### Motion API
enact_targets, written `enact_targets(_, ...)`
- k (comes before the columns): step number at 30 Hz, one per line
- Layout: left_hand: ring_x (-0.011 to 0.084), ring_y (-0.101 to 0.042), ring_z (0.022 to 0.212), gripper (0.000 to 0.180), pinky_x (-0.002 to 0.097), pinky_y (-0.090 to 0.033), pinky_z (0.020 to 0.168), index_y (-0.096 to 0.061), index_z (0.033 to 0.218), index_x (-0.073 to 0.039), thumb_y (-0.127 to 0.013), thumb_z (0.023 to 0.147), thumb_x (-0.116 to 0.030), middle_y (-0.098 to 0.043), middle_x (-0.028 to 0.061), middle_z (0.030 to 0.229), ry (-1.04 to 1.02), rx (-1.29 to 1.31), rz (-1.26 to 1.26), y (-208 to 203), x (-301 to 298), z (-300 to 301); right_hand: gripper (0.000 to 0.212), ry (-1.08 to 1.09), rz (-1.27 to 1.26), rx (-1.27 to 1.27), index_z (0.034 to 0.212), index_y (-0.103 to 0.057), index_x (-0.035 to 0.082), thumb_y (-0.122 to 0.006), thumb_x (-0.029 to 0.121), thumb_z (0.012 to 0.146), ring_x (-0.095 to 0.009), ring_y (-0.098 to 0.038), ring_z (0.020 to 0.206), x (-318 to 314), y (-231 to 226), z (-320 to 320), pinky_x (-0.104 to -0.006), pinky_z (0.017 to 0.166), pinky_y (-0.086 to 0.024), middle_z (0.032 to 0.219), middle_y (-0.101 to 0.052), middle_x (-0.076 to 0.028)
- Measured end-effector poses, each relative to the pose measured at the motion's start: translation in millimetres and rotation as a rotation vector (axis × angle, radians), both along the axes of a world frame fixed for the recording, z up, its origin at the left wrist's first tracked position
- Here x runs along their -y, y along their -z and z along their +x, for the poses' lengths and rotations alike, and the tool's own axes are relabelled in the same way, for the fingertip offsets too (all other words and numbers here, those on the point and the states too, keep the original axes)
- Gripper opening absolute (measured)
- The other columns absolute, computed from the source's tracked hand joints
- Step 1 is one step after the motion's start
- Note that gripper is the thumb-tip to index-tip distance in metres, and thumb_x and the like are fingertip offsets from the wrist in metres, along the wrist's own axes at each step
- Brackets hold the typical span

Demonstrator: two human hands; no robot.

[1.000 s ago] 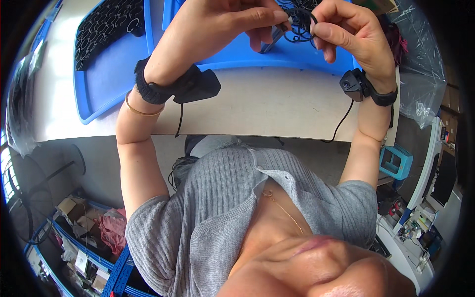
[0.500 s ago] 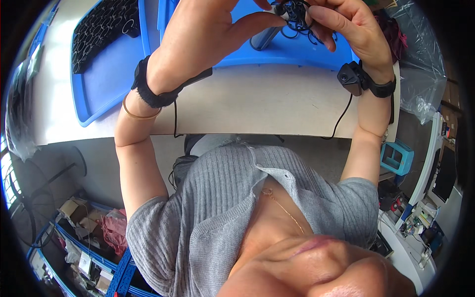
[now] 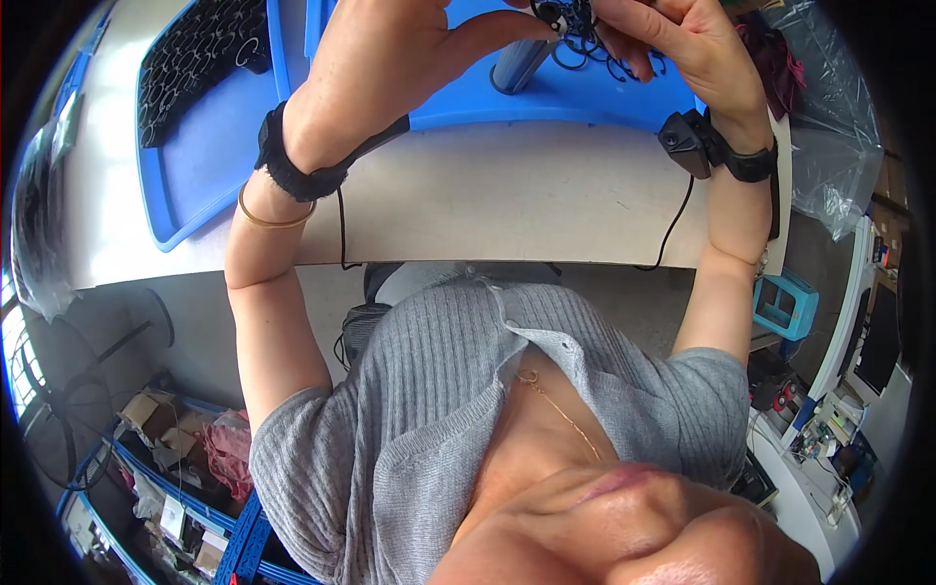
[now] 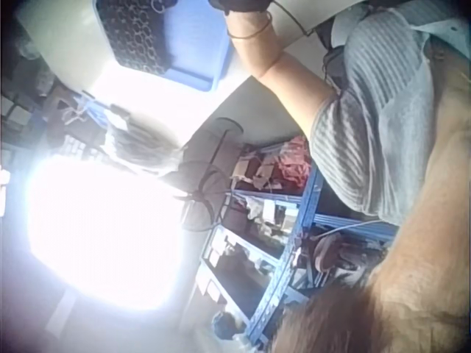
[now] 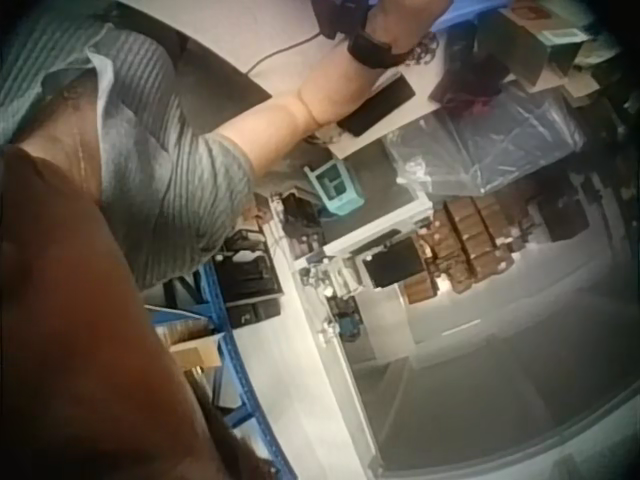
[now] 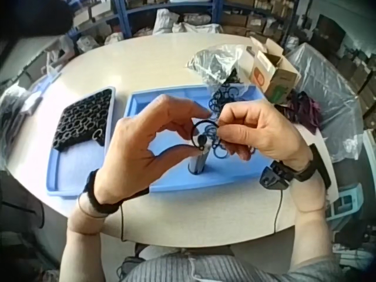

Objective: Sorting and untangling small black circular components on a workbench.

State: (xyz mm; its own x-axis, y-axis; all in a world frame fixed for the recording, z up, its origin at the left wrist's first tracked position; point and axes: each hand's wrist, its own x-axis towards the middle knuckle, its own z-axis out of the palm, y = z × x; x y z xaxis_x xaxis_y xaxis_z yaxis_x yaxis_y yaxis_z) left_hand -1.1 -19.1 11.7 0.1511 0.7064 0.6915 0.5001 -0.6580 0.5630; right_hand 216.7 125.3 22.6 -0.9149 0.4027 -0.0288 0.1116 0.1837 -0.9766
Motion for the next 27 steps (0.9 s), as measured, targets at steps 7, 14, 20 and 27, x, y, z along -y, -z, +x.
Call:
enact_targets(7,0.0172,-0.069,0.091,0.051,0.0300,-0.058,0.083,-0.061,0.124,0.000,-0.084,0.078,0.000,-0.070,0.0096,0.112,-0.010,-0.047,-0.021,6,-5,-5,0.019,0.053,0.101,-0.005,0.104,-0.066,0.002,-0.067,0.021,0.103,-0.004,-0.059,0.062,2,0,-3,-0.0190,0.055,-0.048,0.081,-0.068,-0.001)
enact_targets(14,0.0217,-0.068,0.095,0.056,0.0322,-0.056,0.086,-0.059,0.127,-0.001,-0.086,0.079,-0.003,-0.070,0.0115,0.111,0.022,-0.045,-0.091,14,-10,-6,0.020,0.073,0.214,0.078,0.114,-0.067,-0.001,-0.068,0.015,0.101,-0.006,-0.060,0.068,5,-8,-4,-0.0206,0.060,-0.050,0.086,-0.069,-0.002)
enact_targets(20,0.0226,-0.069,0.096,0.058,0.0329,-0.056,0.086,-0.058,0.129,-0.001,-0.086,0.079,-0.004,-0.070,0.0122,0.109,0.006,-0.032,-0.160,15,-11,-5,0.023,0.067,0.223,0.165,0.117,-0.068,-0.002,-0.070,0.012,0.099,-0.007,-0.061,0.071,9,-16,-5,-0.0215,0.063,-0.051,0.089,-0.070,-0.003)
enact_targets(27,0.0225,-0.070,0.096,0.058,0.0332,-0.057,0.085,-0.058,0.130,-0.002,-0.085,0.079,-0.003,-0.071,0.0115,0.106,-0.007,-0.037,-0.164,16,-9,-4,0.024,0.066,0.239,0.173,0.118,-0.068,-0.002,-0.070,0.011,0.098,-0.007,-0.061,0.071,12,-15,-5,-0.0222,0.063,-0.050,0.090,-0.071,-0.004)
